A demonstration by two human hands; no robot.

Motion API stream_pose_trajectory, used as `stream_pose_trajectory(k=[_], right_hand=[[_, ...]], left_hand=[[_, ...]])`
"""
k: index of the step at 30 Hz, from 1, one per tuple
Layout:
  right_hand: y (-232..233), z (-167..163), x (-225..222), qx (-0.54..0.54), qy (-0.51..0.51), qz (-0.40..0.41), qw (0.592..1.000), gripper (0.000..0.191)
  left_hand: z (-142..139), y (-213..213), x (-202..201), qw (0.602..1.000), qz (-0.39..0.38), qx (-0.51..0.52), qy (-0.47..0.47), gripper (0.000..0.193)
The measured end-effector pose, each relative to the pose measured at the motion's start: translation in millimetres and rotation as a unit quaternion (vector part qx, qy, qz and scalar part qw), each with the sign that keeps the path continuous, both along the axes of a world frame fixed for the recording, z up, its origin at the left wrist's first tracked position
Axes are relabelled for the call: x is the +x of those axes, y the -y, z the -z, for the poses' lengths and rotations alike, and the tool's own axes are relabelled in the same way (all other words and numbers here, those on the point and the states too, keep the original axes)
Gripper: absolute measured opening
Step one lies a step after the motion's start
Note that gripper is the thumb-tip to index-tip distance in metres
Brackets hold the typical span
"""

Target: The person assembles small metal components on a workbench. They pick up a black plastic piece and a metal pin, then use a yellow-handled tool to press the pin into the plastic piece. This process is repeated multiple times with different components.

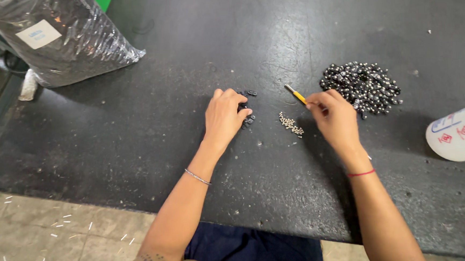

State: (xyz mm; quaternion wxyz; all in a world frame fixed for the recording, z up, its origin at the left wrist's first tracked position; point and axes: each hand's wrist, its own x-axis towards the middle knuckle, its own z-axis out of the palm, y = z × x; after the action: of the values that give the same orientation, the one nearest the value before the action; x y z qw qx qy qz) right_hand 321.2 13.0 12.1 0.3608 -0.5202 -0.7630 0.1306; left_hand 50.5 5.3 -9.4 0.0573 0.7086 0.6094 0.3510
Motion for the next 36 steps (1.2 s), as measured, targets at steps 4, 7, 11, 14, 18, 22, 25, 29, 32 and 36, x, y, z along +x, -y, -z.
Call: stream_pose_trajectory(k=[4,7,11,14,18,22,25,29,32,36], right_hand=[[2.8,7.8,-9.3,-0.035,0.013,-0.020,0.999,0.014],[2.7,12.8,-17.1,0.017,0.028,-0.067,0.997,0.016],[-1.9,14.0,-24.9,0.060,0.075,-0.102,0.990,0.018],[-4.0,13.9,-29.4,0.044,0.092,-0.102,0.990,0.021],[-4.4,14.7,-31.9,0.051,0.101,-0.103,0.988,0.018],[-3.8,15.3,-32.7,0.058,0.119,-0.097,0.986,0.016],[-2.5,14.0,-33.8,0.072,0.135,-0.099,0.983,0.013],[1.4,10.1,-36.7,0.075,0.140,-0.094,0.983,0.012],[6.3,6.0,-37.9,0.037,0.065,-0.062,0.995,0.011],[14.3,0.4,-38.0,0.028,-0.040,-0.063,0.997,0.012]], left_hand=[[4.7,0.5,4.2,1.000,-0.007,0.008,0.003,0.019],[10.7,-2.2,5.6,1.000,-0.023,0.013,-0.004,0.012],[14.6,-4.5,5.0,0.999,-0.031,0.021,-0.002,0.010],[13.3,-4.1,4.0,0.998,-0.024,0.053,0.012,0.011],[12.9,-4.4,6.3,0.981,0.002,-0.037,0.191,0.014],[20.1,-11.1,13.4,0.873,0.095,-0.173,0.445,0.021],[28.1,-14.0,16.2,0.789,0.144,-0.224,0.554,0.025],[35.4,-12.9,20.2,0.738,0.164,-0.262,0.600,0.029],[36.8,-12.5,24.5,0.736,0.168,-0.262,0.602,0.030],[36.9,-9.8,29.5,0.736,0.179,-0.259,0.600,0.029]])
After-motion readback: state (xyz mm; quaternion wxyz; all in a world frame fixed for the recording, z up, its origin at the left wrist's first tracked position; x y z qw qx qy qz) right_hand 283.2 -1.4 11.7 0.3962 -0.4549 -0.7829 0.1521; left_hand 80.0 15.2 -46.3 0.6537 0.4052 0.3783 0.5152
